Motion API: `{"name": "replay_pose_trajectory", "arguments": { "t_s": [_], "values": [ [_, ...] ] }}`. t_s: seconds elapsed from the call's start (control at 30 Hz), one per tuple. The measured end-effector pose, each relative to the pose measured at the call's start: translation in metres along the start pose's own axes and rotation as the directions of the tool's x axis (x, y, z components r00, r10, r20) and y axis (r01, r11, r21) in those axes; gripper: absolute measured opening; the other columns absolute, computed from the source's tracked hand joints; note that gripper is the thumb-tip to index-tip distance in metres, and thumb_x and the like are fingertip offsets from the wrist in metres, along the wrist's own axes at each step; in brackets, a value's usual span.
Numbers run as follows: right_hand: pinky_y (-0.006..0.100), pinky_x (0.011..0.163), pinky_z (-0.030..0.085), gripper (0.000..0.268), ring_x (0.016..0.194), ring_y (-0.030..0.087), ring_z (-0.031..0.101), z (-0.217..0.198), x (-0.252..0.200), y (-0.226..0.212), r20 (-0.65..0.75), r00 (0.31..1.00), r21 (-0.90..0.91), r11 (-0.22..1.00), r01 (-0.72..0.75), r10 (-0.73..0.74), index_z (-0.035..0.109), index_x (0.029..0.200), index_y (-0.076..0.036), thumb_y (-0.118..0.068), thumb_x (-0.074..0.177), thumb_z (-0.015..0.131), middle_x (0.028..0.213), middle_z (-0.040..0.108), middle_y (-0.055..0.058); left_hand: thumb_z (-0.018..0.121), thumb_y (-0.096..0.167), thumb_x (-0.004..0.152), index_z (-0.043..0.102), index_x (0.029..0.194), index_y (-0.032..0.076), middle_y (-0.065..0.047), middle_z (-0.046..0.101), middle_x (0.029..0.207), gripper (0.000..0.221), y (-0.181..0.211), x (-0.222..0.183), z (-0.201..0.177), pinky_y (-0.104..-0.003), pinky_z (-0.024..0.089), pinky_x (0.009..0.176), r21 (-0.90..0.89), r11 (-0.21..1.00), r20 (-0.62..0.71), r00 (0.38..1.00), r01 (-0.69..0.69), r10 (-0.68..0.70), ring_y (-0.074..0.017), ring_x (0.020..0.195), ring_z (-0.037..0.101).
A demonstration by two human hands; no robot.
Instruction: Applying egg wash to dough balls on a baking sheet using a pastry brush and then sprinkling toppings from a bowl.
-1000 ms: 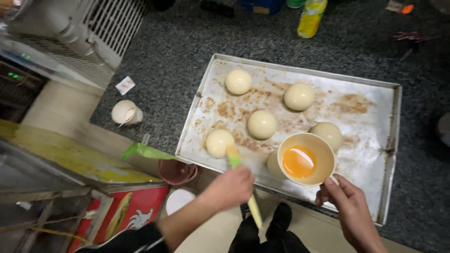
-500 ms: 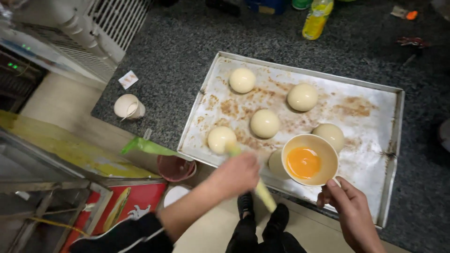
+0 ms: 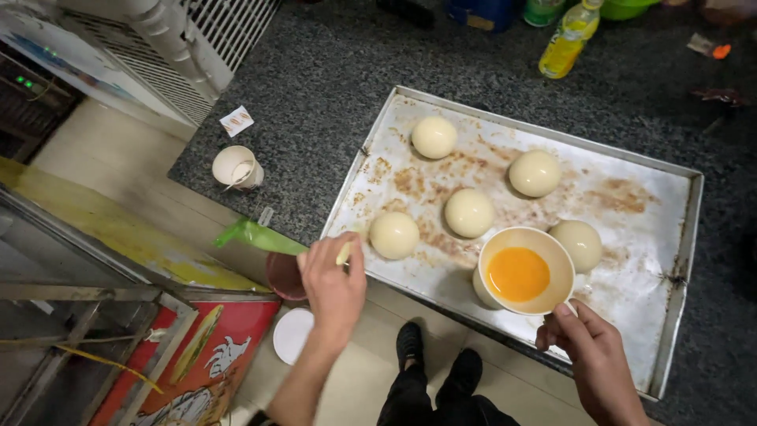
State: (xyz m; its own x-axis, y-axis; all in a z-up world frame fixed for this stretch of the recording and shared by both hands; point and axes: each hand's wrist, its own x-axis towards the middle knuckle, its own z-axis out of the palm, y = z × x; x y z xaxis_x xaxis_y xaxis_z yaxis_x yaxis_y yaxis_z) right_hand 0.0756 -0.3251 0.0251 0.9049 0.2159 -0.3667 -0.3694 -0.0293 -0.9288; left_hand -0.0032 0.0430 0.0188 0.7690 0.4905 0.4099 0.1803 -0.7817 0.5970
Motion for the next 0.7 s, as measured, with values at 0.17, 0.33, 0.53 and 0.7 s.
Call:
{"name": "replay_pose_trajectory", "arguments": {
  "t_s": [0.17, 0.33, 0.53, 0.7],
  "values": [
    [0.044, 0.074, 0.053, 0.044, 0.076, 0.031, 0.064, 0.013, 0.008, 0.010, 0.025, 0.998, -0.011, 0.998, 0.057, -0.057, 0.066, 0.084, 0.008, -0.019, 0.119, 0.064, 0.084, 0.059, 0.019, 0.070, 0.003, 0.106, 0.075, 0.113, 0.007, -0.006, 0.065, 0.090, 0.009, 0.046, -0.049, 0.006, -0.044, 0.039, 0.069, 0.204, 0.782, 0.134, 0.808, -0.589, 0.574, -0.0281, 0.082, 0.059],
    [0.045, 0.074, 0.051, 0.040, 0.074, 0.032, 0.064, 0.020, 0.000, 0.016, -0.019, 1.000, 0.011, 1.000, 0.007, -0.007, 0.065, 0.089, 0.005, -0.019, 0.120, 0.064, 0.079, 0.061, 0.019, 0.062, 0.016, 0.104, 0.072, 0.091, 0.014, -0.007, 0.072, 0.083, 0.017, -0.015, 0.004, 0.002, -0.051, 0.034, 0.072, 0.223, 0.970, -0.002, 0.995, -0.093, 0.096, -0.0315, 0.074, 0.060],
    [0.047, 0.071, 0.053, 0.040, 0.072, 0.033, 0.063, 0.016, -0.012, 0.029, -0.083, 0.997, 0.042, 0.999, -0.006, 0.010, 0.063, 0.086, 0.003, -0.021, 0.118, 0.065, 0.076, 0.060, 0.019, 0.071, 0.004, 0.089, 0.076, 0.116, 0.009, -0.009, 0.069, 0.094, 0.027, -0.001, -0.016, 0.013, -0.051, 0.048, 0.070, 0.121, 0.816, 0.185, 0.820, -0.566, 0.542, -0.0342, 0.083, 0.065],
    [0.046, 0.075, 0.054, 0.046, 0.074, 0.032, 0.066, 0.004, -0.023, 0.027, -0.086, 0.996, -0.026, 1.000, 0.007, -0.009, 0.066, 0.082, 0.005, -0.024, 0.118, 0.063, 0.074, 0.065, 0.022, 0.069, 0.009, 0.080, 0.066, 0.095, 0.014, -0.011, 0.063, 0.091, 0.016, -0.021, 0.035, 0.024, -0.055, 0.040, 0.078, 0.239, 0.914, 0.142, 0.943, -0.327, 0.300, -0.0379, 0.084, 0.057]
  ]
}}
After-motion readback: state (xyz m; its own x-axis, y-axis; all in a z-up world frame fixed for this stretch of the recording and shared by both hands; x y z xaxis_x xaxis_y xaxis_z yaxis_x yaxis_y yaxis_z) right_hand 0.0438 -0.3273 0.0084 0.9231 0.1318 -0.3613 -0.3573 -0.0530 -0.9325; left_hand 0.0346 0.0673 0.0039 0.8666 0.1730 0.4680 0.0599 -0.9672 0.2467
